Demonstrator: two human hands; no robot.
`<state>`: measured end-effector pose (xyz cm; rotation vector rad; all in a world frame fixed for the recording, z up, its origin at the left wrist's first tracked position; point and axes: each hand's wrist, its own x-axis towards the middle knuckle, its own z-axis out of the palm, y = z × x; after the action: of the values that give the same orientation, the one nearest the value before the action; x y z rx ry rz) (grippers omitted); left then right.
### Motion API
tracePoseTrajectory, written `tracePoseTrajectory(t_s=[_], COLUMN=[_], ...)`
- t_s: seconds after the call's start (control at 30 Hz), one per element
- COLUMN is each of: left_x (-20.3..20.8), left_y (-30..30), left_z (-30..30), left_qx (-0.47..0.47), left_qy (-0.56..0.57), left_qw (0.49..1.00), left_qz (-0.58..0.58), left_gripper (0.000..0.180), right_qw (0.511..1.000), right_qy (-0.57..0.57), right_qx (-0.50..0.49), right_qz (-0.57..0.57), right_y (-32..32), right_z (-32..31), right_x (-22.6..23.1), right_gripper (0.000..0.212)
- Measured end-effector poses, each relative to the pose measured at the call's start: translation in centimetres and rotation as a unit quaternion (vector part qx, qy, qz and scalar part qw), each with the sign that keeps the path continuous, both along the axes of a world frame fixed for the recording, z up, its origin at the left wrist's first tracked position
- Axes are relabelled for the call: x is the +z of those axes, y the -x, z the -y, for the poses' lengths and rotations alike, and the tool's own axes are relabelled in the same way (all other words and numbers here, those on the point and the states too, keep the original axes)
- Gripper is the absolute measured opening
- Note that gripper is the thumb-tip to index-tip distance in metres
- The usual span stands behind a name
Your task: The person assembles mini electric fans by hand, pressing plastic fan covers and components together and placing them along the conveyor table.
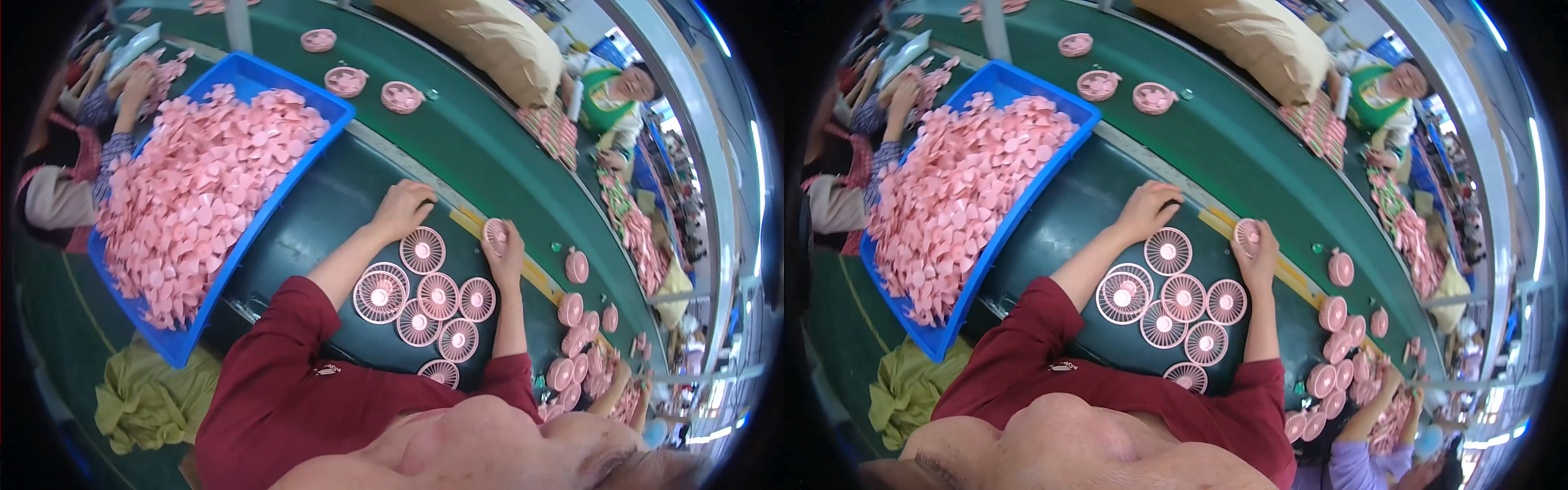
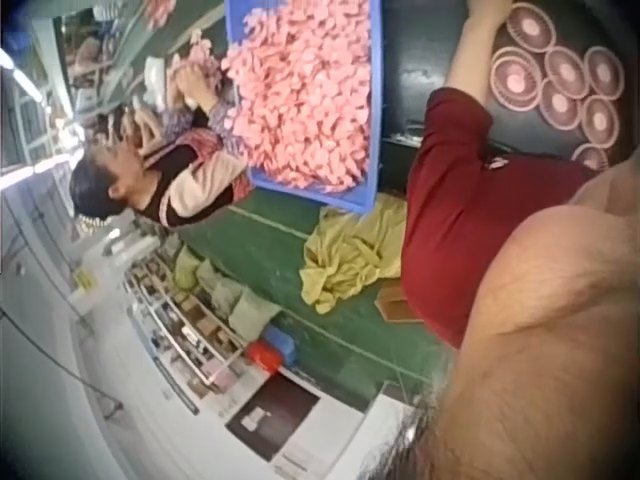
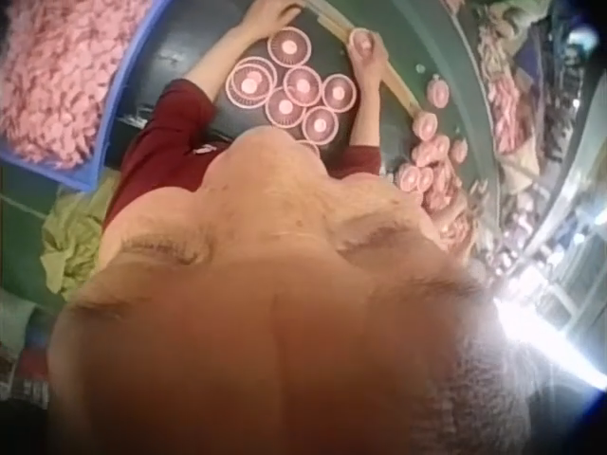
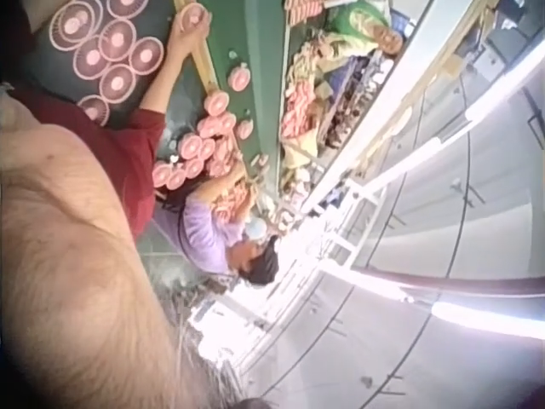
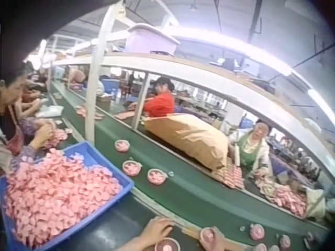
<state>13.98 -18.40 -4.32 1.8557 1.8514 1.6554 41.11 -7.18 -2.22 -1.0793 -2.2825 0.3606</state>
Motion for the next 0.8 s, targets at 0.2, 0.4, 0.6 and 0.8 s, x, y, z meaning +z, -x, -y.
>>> tracePoseTrajectory(t_s=[0.2, 0.4, 0.6, 0.8], left_x=[0.5, 0.5, 0.8, 0.5], left_y=[0.1, 0.9, 0.9, 1.9], left_z=[-0.7, 0.1, -0.3, -0.9], left_qx=[-0.027, -0.053, -0.075, -0.095], left_qy=[0.033, 0.054, 0.057, 0.047], left_qw=[0.998, 0.992, 0.984, 0.968], left_qz=[0.041, 0.104, 0.149, 0.229], left_gripper=[0.018, 0.017, 0.019, 0.021], right_qw=[0.99, 0.982, 0.997, 0.999], right_qy=[0.0, -0.047, -0.05, -0.015], right_qx=[0.119, 0.173, 0.046, -0.002], right_qz=[0.076, -0.052, 0.021, 0.028], right_y=[5.3, 19.7, 30.5, 31.8], right_z=[-4.2, -8.0, -10.5, -9.1], right_x=[4.1, 4.8, 3.7, 1.4], right_gripper=[0.063, 0.068, 0.064, 0.069])
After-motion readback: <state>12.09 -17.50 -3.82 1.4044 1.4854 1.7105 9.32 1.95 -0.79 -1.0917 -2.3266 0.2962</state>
